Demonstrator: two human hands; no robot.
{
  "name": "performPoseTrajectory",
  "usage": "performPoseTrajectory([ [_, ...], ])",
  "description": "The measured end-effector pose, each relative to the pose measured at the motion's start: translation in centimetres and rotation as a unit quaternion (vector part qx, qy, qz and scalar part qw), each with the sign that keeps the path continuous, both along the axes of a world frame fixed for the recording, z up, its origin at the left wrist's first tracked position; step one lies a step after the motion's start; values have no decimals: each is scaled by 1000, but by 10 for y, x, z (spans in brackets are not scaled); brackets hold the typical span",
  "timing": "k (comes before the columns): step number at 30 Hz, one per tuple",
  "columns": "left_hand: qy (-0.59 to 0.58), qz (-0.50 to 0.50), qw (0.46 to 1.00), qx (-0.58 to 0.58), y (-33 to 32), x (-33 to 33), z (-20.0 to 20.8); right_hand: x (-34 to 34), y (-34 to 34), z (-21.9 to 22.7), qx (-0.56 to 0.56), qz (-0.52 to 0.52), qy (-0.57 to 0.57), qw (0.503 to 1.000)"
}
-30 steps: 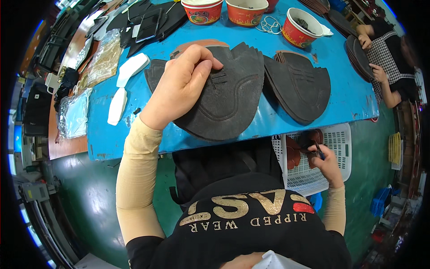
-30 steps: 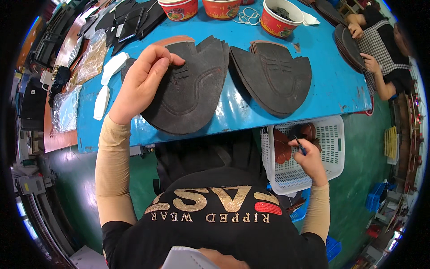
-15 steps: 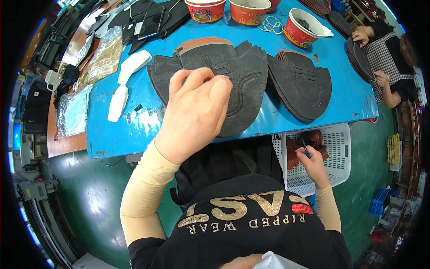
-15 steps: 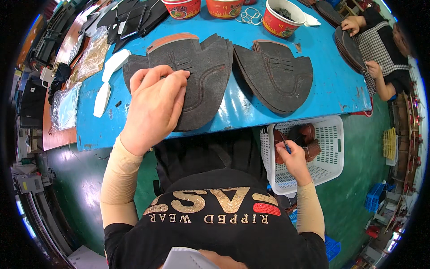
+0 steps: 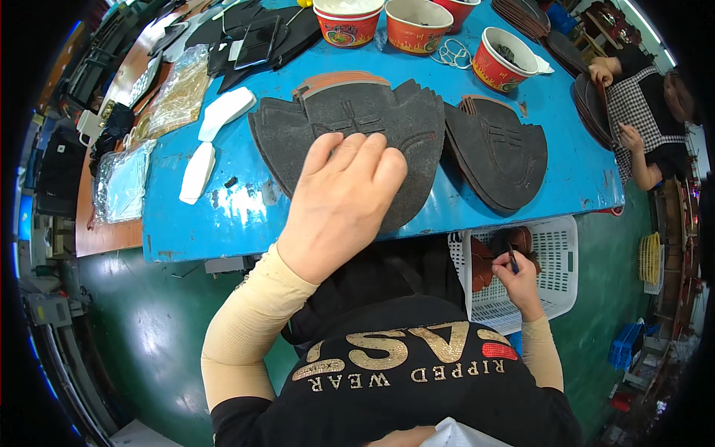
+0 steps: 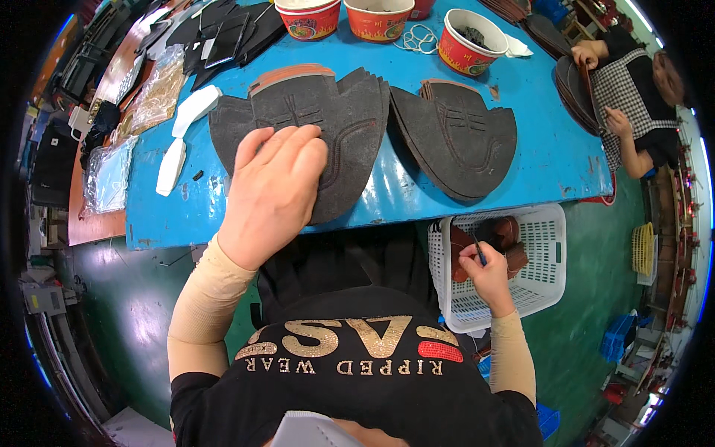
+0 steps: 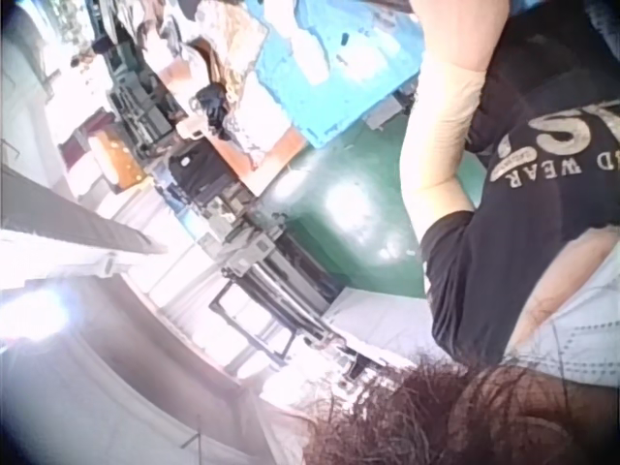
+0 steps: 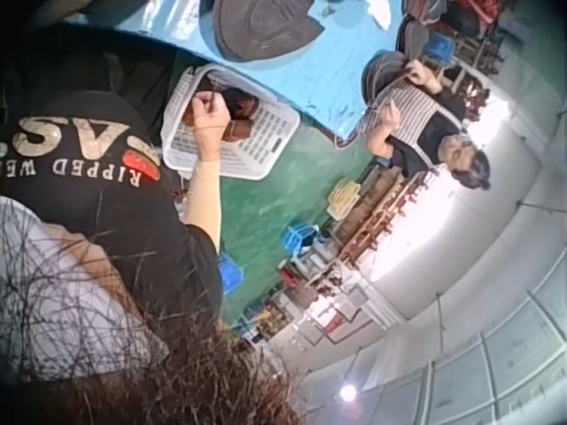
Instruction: The person threads and assembles shoe upper components with plastic threading pieces by hand, using small snips to complete the assembly.
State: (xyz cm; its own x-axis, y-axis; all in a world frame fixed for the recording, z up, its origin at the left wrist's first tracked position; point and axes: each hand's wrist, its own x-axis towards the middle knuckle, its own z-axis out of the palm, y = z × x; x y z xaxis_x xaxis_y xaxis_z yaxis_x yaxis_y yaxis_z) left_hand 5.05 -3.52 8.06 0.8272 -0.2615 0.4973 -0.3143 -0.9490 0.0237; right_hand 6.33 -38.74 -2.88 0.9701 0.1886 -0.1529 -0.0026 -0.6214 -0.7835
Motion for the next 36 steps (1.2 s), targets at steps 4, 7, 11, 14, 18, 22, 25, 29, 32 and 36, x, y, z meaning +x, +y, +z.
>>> performPoseTrajectory([
  [4,-82,-21,992,-93,9,-8,3,4,-7,-1,-4,5,43,999],
  [7,-142,-34,978,-147,23,-22,0,3,1,14,39,-40,-21,998],
  [11,-125,68,974,-177,39,-33,-10,32,-16,23,51,-145,-248,957],
  [14,-102,88,982,-132,39,-30,-12,79,-32,35,-12,-178,-287,941],
  [18,-95,70,984,-132,29,-29,-18,134,-35,40,-134,-143,-278,940],
  [22,-87,74,983,-142,30,-24,-19,169,-26,25,-256,-111,-356,892],
  [25,-95,77,984,-133,31,-23,-12,173,-21,10,-310,-122,-357,873],
  [29,-86,76,985,-126,34,-9,-8,169,-11,5,-283,-151,-360,876],
  [32,-72,60,989,-117,35,-5,-10,165,-1,12,-307,-165,-336,875],
  [36,-61,68,987,-135,35,-4,-13,175,-25,-2,-198,-163,-343,904],
])
